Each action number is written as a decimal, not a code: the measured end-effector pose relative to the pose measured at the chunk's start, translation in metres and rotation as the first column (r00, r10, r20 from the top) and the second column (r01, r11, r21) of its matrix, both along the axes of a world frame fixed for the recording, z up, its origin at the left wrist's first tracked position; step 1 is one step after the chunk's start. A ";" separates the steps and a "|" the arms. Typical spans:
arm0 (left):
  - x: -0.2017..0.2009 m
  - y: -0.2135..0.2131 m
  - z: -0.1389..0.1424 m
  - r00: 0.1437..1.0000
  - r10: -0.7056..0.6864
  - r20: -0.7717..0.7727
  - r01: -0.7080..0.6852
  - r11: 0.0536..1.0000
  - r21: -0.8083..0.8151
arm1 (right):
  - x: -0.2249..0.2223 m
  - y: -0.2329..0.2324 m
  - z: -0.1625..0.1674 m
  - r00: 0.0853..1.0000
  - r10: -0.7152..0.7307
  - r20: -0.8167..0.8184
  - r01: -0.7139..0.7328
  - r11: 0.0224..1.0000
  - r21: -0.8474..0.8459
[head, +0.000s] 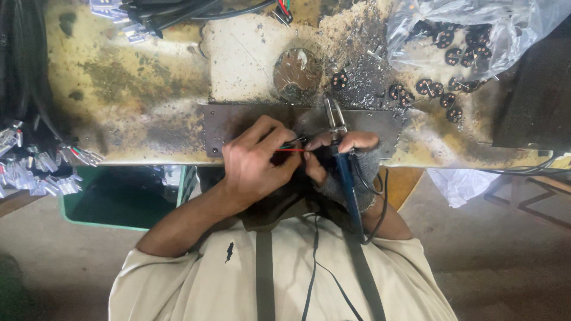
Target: The person uses a soldering iron to attach wires to small black electrical connectors on a workbench. They repeatedly pick up connectors, align wires, apply solder, and place the finished units on the table.
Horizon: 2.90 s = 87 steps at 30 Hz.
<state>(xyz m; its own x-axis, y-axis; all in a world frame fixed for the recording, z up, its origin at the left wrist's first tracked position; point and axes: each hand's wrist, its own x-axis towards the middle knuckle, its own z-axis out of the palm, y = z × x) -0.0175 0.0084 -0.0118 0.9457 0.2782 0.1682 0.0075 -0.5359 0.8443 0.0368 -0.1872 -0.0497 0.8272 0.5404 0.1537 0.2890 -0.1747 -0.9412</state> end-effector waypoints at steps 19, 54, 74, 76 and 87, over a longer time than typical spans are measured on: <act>-0.005 0.002 -0.009 0.935 -0.228 0.271 0.090 0.893 0.442 | 0.020 0.012 0.014 0.914 0.082 -0.397 0.042 0.955 0.295; 0.047 0.024 0.011 0.969 0.011 -0.246 0.039 0.980 0.196 | 0.011 0.010 0.029 0.973 -0.098 0.209 0.169 0.919 -0.357; -0.007 0.008 0.019 0.993 -0.089 -0.081 0.077 0.987 -0.139 | 0.012 0.010 -0.012 0.989 0.145 -0.004 -0.145 0.988 -0.058; -0.001 0.025 0.026 0.943 -0.264 -0.203 0.203 0.938 -0.280 | 0.010 0.008 -0.015 0.979 0.155 -0.131 -0.157 0.988 -0.007; 0.013 0.033 0.026 0.932 -0.278 -0.231 0.303 0.950 0.077 | 0.007 0.015 0.020 0.975 0.141 -0.173 -0.135 0.990 0.045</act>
